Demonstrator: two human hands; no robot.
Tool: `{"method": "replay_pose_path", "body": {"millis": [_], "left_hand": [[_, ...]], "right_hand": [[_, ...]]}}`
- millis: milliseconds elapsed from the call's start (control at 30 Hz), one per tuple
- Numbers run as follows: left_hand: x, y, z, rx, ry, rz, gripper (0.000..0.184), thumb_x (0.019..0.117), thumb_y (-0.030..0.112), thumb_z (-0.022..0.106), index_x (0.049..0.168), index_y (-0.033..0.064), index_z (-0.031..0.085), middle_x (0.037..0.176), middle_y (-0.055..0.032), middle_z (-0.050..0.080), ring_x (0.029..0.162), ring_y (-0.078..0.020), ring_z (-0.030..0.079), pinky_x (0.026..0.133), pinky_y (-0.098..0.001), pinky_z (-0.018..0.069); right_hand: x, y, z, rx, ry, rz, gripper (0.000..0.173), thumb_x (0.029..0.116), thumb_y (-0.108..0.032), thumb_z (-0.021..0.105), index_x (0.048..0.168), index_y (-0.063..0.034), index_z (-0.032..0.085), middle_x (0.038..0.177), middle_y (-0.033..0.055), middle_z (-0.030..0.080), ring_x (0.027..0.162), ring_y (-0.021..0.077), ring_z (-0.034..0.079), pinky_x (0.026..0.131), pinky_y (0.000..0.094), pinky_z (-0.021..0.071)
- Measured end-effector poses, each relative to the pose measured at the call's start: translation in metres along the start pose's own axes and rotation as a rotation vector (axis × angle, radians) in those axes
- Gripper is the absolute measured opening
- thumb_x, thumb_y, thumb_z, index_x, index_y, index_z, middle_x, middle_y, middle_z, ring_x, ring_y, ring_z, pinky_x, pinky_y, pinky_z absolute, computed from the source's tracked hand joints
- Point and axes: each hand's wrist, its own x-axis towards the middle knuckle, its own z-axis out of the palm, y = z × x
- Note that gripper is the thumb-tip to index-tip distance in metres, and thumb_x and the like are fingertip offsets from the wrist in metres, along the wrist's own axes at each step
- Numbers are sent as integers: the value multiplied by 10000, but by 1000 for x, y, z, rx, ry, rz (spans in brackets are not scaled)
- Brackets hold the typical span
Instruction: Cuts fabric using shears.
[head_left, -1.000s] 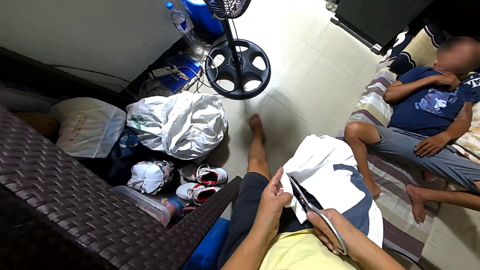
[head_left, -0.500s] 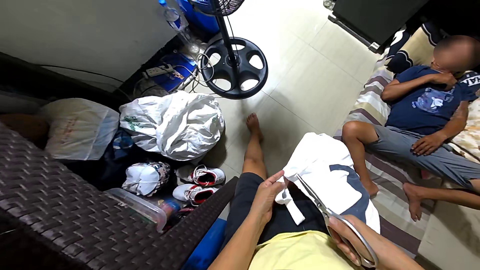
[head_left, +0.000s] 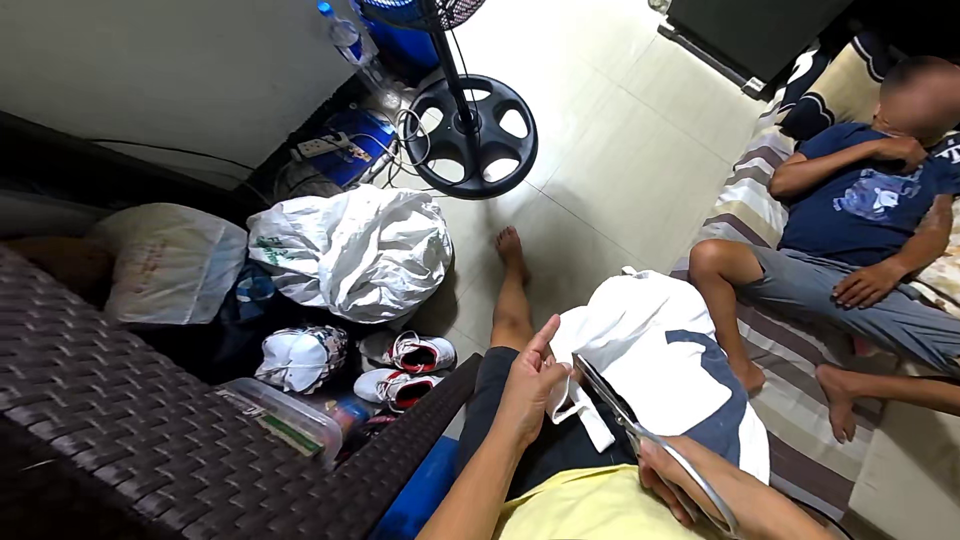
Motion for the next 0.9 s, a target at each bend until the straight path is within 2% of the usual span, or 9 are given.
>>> {"method": "replay_pose_path", "body": {"millis": [33, 67, 133, 267, 367, 500, 700, 800, 900], "left_hand": [[-3, 0, 0, 31, -3, 53, 754, 854, -143, 545, 1560, -15, 313, 1494, -84, 499, 821, -21, 630, 726, -190, 533], [-5, 0, 0, 49, 12, 96, 790, 835, -134, 574, 1567, -21, 298, 1459, -84, 516, 736, -10, 580, 674, -182, 505], [-10, 1, 2, 70, 40, 140, 841, 815, -116, 609, 1579, -23, 271, 1269, -70, 582, 636, -13, 510, 610, -174, 475], [-18, 0, 4, 44, 41, 161, 863, 822, -110, 611, 1590, -29, 226, 1164, -46, 610, 617, -11, 515, 603, -166, 484], [-22, -1, 7, 9, 54, 156, 859, 825, -111, 611, 1589, -32, 224, 1002, -31, 632, 603, -29, 537, 610, -181, 509], [-26, -1, 9, -24, 57, 160, 853, 830, -127, 602, 1588, -32, 224, 1037, -44, 634, 614, -32, 551, 628, -186, 523], [-27, 2, 10, -35, 80, 156, 854, 826, -132, 601, 1587, -34, 227, 971, -45, 643, 595, -34, 553, 613, -182, 519], [-27, 2, 9, -39, 80, 152, 847, 820, -142, 594, 1583, -32, 244, 1071, -60, 639, 609, -31, 554, 617, -180, 518], [-28, 2, 9, -37, 67, 145, 857, 813, -146, 593, 1588, -19, 249, 1346, -81, 561, 636, -19, 540, 612, -166, 497]], "right_hand": [[1, 0, 0, 9, -11, 1, 594, 988, -686, 359, 929, -141, 587, 666, -84, 529, 551, 28, 535, 531, 203, 470], [3, -1, 1, 24, -20, -2, 593, 986, -692, 360, 922, -147, 586, 665, -84, 530, 548, 29, 534, 527, 201, 470], [6, -2, 3, 59, -28, -19, 592, 979, -706, 372, 923, -154, 579, 676, -84, 533, 551, 26, 534, 526, 196, 472], [16, -7, 10, 106, -11, -70, 577, 989, -690, 376, 928, -153, 577, 685, -80, 535, 563, 27, 542, 536, 188, 477], [26, -11, 16, 123, 20, -76, 547, 1011, -650, 367, 916, -152, 572, 668, -78, 524, 550, 31, 533, 528, 195, 471], [35, -16, 24, 161, 70, -64, 487, 1058, -545, 344, 926, -132, 567, 650, -73, 511, 535, 28, 523, 528, 192, 469], [41, -14, 32, 200, 102, -94, 476, 1059, -536, 350, 912, -135, 559, 654, -76, 501, 529, 20, 508, 515, 178, 454], [43, -12, 33, 193, 113, -105, 476, 1059, -530, 351, 902, -131, 556, 644, -79, 493, 523, 18, 498, 508, 178, 443], [43, -12, 33, 163, 149, -115, 483, 1044, -542, 392, 879, -121, 560, 611, -85, 482, 493, 13, 480, 486, 177, 427]]}}
